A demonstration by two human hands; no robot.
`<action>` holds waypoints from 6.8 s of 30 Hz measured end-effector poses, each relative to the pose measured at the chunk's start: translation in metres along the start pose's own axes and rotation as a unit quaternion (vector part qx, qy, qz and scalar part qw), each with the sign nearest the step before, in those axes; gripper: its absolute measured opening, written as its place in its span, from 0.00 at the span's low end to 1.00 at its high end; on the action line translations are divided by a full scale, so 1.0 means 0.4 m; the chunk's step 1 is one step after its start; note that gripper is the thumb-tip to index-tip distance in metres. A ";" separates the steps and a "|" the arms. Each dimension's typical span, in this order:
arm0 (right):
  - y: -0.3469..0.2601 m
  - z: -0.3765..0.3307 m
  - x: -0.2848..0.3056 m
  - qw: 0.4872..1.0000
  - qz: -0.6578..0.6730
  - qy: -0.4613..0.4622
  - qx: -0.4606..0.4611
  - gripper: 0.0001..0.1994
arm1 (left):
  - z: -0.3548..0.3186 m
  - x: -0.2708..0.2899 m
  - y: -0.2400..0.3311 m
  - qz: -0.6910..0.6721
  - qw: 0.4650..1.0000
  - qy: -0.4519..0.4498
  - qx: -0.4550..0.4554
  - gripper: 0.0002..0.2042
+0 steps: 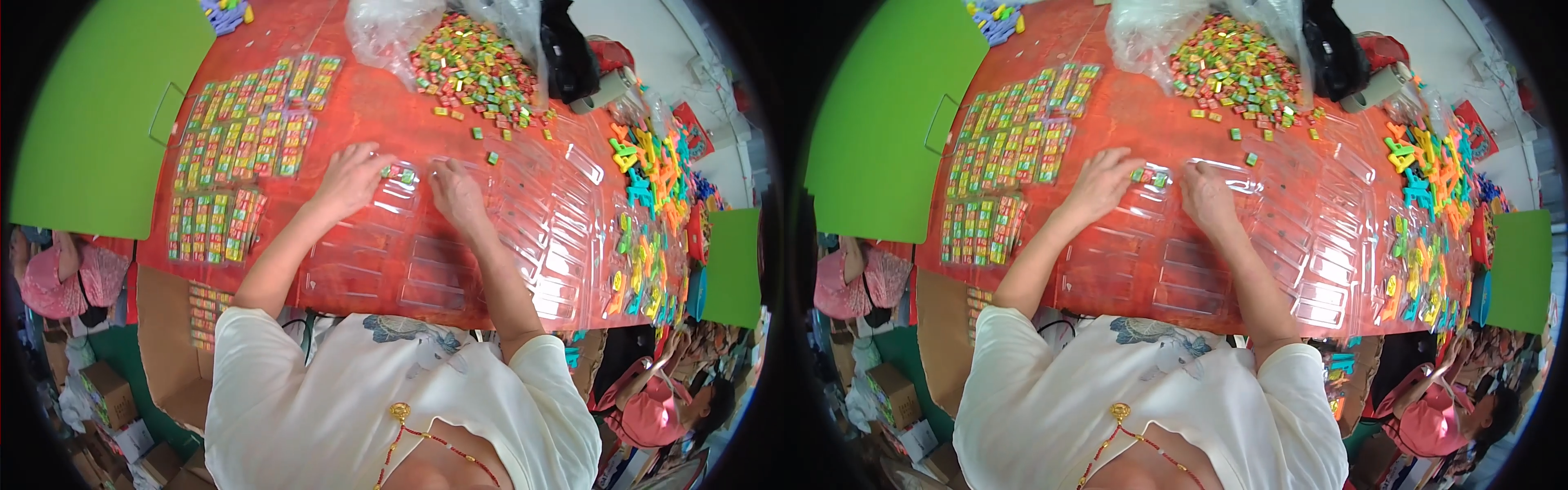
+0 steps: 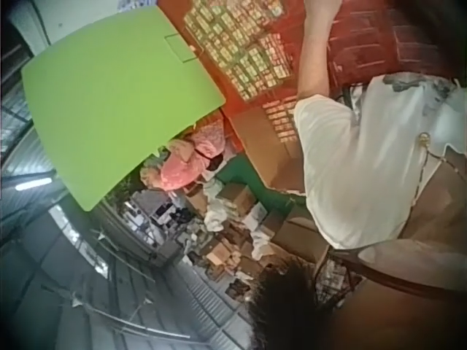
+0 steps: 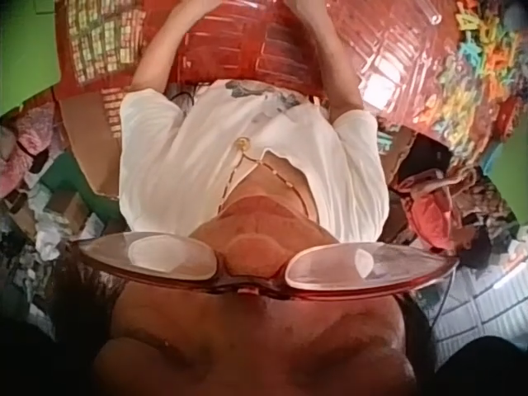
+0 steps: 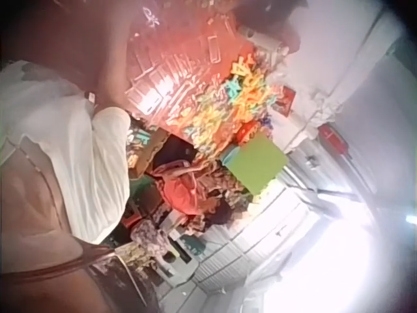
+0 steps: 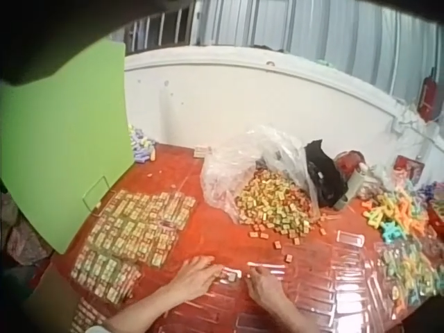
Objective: Sorting small numbered toy blocks into organized rows on a red work table.
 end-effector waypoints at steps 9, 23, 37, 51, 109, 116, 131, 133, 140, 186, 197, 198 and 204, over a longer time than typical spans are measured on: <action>0.014 -0.012 0.032 0.997 -0.081 0.001 0.004 0.07 | -0.039 0.014 -0.034 0.077 0.991 0.035 0.107 0.14; 0.277 0.185 -0.004 0.950 -0.311 0.025 0.002 0.09 | -0.018 0.025 -0.053 0.060 0.986 0.078 0.138 0.09; -0.043 0.059 -0.039 0.985 -0.128 -0.076 0.082 0.11 | 0.014 -0.035 0.021 0.045 0.998 -0.054 -0.003 0.17; 0.015 0.126 -0.052 0.983 -0.159 -0.051 0.076 0.09 | 0.066 -0.077 0.018 0.134 0.986 -0.092 -0.037 0.16; 0.124 0.248 -0.088 0.980 -0.115 -0.162 -0.015 0.12 | 0.120 -0.086 -0.177 -0.431 0.861 0.000 0.269 0.18; 0.039 0.227 -0.104 0.969 -0.132 -0.103 0.179 0.22 | 0.097 -0.033 -0.223 -0.262 0.949 0.008 0.174 0.19; 0.049 0.206 -0.092 0.992 -0.035 -0.060 0.108 0.27 | 0.141 -0.081 -0.089 0.102 0.987 -0.096 0.083 0.23; 0.058 0.199 -0.075 0.993 -0.028 -0.058 0.099 0.28 | 0.144 -0.079 -0.091 0.097 0.988 -0.089 0.086 0.22; 0.046 0.166 0.014 0.995 -0.037 -0.006 0.095 0.29 | 0.178 0.009 -0.114 0.081 0.986 0.024 0.144 0.23; 0.129 0.116 0.026 0.992 -0.089 -0.005 0.086 0.11 | 0.192 -0.172 0.089 0.130 0.989 -0.059 -0.033 0.18; 0.314 0.373 -0.003 0.975 -0.208 0.072 0.037 0.20 | 0.480 -0.246 -0.027 0.159 0.986 0.041 -0.011 0.20; 0.313 0.355 -0.018 0.977 -0.199 0.063 0.054 0.21 | 0.465 -0.264 -0.027 0.154 0.988 0.030 -0.016 0.20; 0.228 0.224 -0.028 0.985 -0.121 -0.015 0.123 0.18 | 0.302 -0.220 -0.009 0.117 0.992 -0.025 -0.048 0.21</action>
Point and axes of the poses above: each hand's wrist, its own z-axis towards the middle knuckle, its own x-axis out of the back of the hand, y = z × x, the point moved 5 cm from there along z, towards the middle knuckle, and after that the axes turned 11 degrees about x, right-handed, at the moved point
